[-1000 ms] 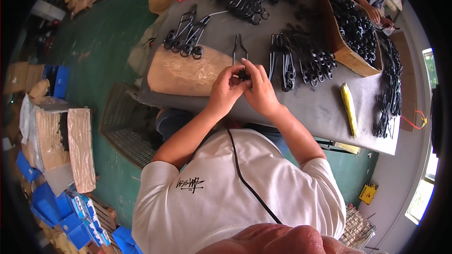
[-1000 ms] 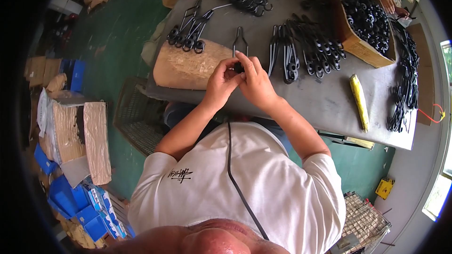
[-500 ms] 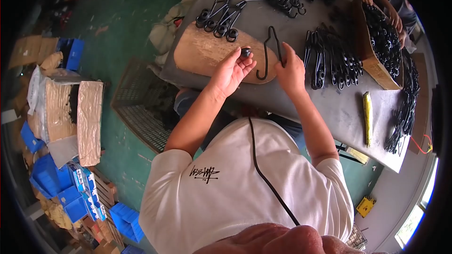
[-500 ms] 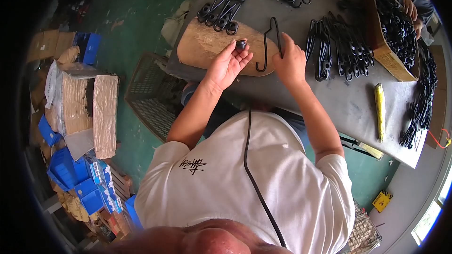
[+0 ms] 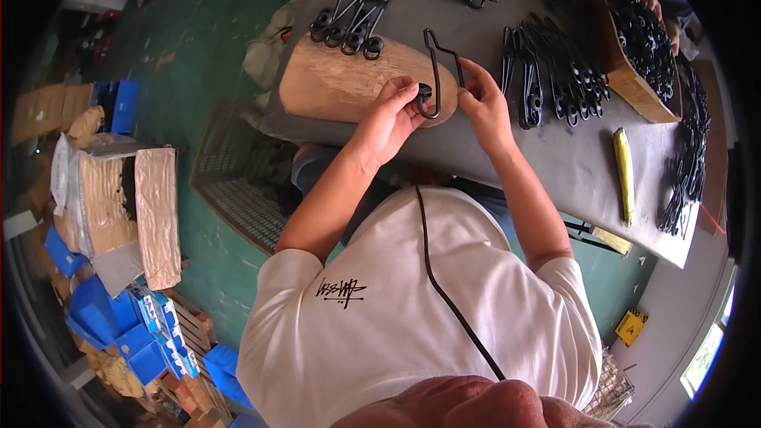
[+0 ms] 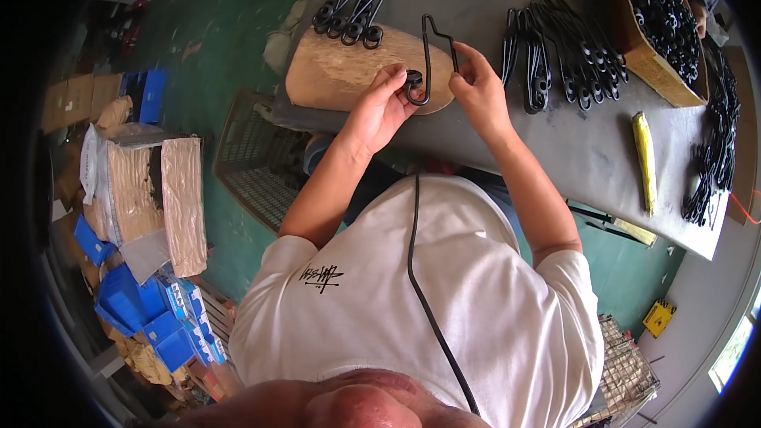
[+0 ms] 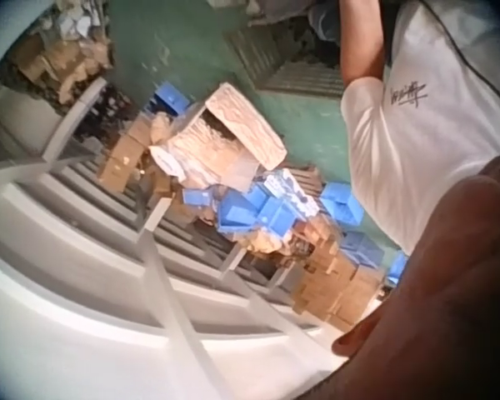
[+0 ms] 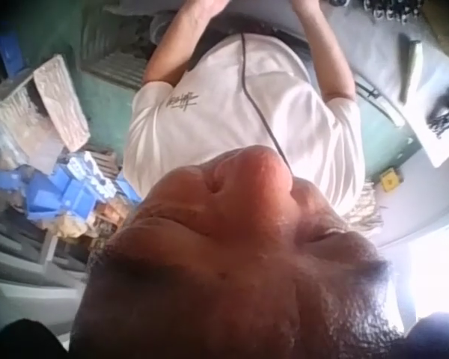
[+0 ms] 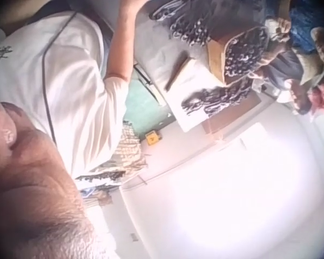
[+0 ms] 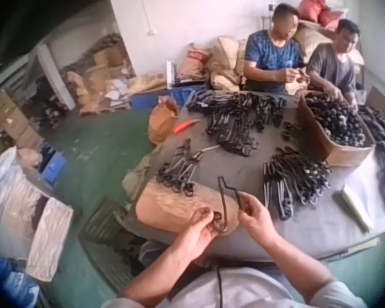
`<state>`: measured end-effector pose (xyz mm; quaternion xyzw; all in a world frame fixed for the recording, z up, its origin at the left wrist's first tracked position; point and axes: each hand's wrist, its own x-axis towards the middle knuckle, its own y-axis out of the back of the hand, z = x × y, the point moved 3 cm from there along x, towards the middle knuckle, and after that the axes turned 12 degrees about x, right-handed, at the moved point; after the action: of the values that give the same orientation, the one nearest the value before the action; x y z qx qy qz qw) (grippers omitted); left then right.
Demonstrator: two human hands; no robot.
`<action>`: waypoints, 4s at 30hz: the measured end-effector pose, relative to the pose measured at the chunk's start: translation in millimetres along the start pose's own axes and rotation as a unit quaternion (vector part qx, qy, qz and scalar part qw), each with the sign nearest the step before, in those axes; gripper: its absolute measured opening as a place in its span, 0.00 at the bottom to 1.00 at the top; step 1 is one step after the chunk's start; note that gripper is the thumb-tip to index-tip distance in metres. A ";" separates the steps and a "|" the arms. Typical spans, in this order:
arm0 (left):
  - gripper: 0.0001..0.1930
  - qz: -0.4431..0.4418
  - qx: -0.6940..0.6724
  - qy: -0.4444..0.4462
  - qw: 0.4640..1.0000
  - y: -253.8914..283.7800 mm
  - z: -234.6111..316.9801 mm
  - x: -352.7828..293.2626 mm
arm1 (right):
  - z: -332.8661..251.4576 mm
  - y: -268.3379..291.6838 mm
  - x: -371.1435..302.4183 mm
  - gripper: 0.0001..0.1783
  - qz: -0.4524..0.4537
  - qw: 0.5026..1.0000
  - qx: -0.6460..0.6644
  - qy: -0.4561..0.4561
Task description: Manual assembly of components by attaching plastic caps to metal hooks at a workbench.
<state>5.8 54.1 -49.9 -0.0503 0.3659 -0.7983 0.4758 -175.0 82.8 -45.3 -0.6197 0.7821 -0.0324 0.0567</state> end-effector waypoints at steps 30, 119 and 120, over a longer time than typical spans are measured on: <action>0.18 0.254 0.488 -0.259 0.794 22.0 10.3 13.1 | 18.4 -36.5 -29.6 0.28 -0.021 0.988 -0.076 0.131; 0.37 0.241 0.400 -0.166 0.868 -2.5 -5.3 9.6 | -1.8 -31.5 -61.6 0.24 -0.020 0.921 -0.265 0.285; 0.37 0.232 0.376 -0.158 0.883 -2.1 -5.6 9.1 | -3.7 -33.7 -63.8 0.28 -0.045 0.902 -0.285 0.322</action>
<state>-3.0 50.5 -55.1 0.0932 -0.0405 -0.7240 0.6823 -128.5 137.1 -34.5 -0.5996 0.7048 -0.0084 -0.3791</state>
